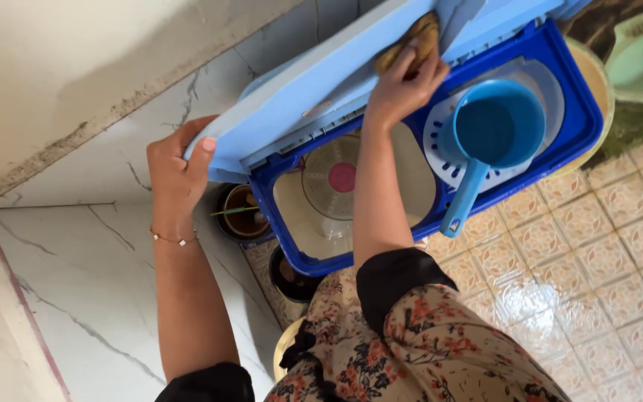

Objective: Cleaning the internal compartments and lids of a portable twin-tub washing machine using a sponge and water.

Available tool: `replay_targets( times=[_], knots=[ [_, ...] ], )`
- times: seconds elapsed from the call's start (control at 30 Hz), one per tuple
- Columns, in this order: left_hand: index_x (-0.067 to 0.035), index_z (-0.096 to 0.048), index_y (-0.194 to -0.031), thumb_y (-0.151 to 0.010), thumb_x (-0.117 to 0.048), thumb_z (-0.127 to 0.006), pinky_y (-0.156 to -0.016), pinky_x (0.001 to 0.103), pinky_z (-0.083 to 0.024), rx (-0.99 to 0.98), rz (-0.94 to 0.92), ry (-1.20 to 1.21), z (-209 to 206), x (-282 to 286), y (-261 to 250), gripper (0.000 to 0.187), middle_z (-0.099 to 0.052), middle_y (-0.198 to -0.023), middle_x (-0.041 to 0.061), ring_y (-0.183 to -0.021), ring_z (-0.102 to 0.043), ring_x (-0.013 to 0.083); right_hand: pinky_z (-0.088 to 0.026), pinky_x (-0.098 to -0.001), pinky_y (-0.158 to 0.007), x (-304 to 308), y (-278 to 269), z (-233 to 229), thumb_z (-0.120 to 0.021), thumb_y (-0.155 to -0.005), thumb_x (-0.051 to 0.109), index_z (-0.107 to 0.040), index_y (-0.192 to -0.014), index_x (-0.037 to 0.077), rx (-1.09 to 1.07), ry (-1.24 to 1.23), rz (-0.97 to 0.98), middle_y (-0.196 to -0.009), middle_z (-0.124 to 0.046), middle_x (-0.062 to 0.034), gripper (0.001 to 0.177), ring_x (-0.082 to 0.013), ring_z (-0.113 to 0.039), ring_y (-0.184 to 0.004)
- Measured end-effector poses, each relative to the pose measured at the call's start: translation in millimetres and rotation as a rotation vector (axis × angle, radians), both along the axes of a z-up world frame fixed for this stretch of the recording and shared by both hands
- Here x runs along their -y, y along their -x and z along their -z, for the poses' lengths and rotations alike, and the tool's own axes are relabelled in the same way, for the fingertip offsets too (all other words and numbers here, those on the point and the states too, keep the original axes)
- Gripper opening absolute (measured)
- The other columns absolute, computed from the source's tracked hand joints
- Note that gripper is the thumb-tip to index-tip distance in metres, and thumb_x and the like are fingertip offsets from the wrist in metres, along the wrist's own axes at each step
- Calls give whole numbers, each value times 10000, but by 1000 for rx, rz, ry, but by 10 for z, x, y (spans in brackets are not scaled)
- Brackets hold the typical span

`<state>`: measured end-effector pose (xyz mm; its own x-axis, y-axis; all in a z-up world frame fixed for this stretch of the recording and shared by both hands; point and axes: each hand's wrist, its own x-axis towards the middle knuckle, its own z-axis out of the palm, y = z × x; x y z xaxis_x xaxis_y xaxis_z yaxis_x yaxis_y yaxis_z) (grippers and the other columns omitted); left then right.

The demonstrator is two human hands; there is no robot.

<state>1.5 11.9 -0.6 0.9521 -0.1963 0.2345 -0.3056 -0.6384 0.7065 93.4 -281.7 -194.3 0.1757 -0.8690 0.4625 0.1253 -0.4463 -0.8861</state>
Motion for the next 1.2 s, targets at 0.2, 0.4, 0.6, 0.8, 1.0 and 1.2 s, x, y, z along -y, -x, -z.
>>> replay_targets(
  times=[0.2,0.4,0.6,0.8,1.0,1.2],
  knots=[
    [-8,-753,-1180,-1027,-525,-615,-736,279,-517,-9,-7,-12,2,-11,-19,556,-723,-854,119,-795,-667,138,-518,-365,-951,91,-11,-524,-662,-1064,144,-685,-1277,-45,218,-331,-238,-1143,-571,-131,285,-229,-609,-1024],
    [-11,-754,-1184,-1049,-509,-620,-733,285,-494,36,2,-16,54,-59,-91,533,-711,-857,101,-791,-629,127,-487,-302,-1060,-416,107,-656,-476,-1142,337,-564,-1400,20,401,-323,-343,-1354,-577,-108,418,-207,-592,-1226],
    [-9,-756,-1171,-1035,-527,-623,-692,279,-479,-42,-49,19,32,-22,-67,553,-684,-811,97,-761,-591,122,-530,-446,-884,-1305,753,-860,-567,-992,101,-614,-1105,125,125,535,-421,-1084,-615,-94,124,-299,-621,-958],
    [-15,-756,-1179,-1020,-560,-610,-700,272,-498,-30,-20,-8,23,-17,-21,586,-704,-821,93,-763,-635,126,-449,-407,-1021,-139,-53,-177,-612,-960,-15,-581,-1303,108,93,441,64,-1349,-539,-144,366,-327,-531,-1250],
    [-9,-750,-1190,-1028,-575,-604,-751,271,-529,-12,4,6,-14,9,58,606,-738,-888,104,-816,-683,129,-452,-407,-1061,169,-132,-221,-686,-1010,65,-610,-1354,114,77,308,113,-1404,-544,-106,356,-294,-534,-1261],
    [-13,-755,-1190,-1020,-548,-630,-748,274,-529,-4,10,27,-41,55,30,575,-746,-897,114,-806,-686,140,-535,-464,-977,-69,209,730,-642,-1043,85,-615,-1314,-5,-240,300,-10,-1285,-595,-194,286,-351,-594,-1164]
  ],
)
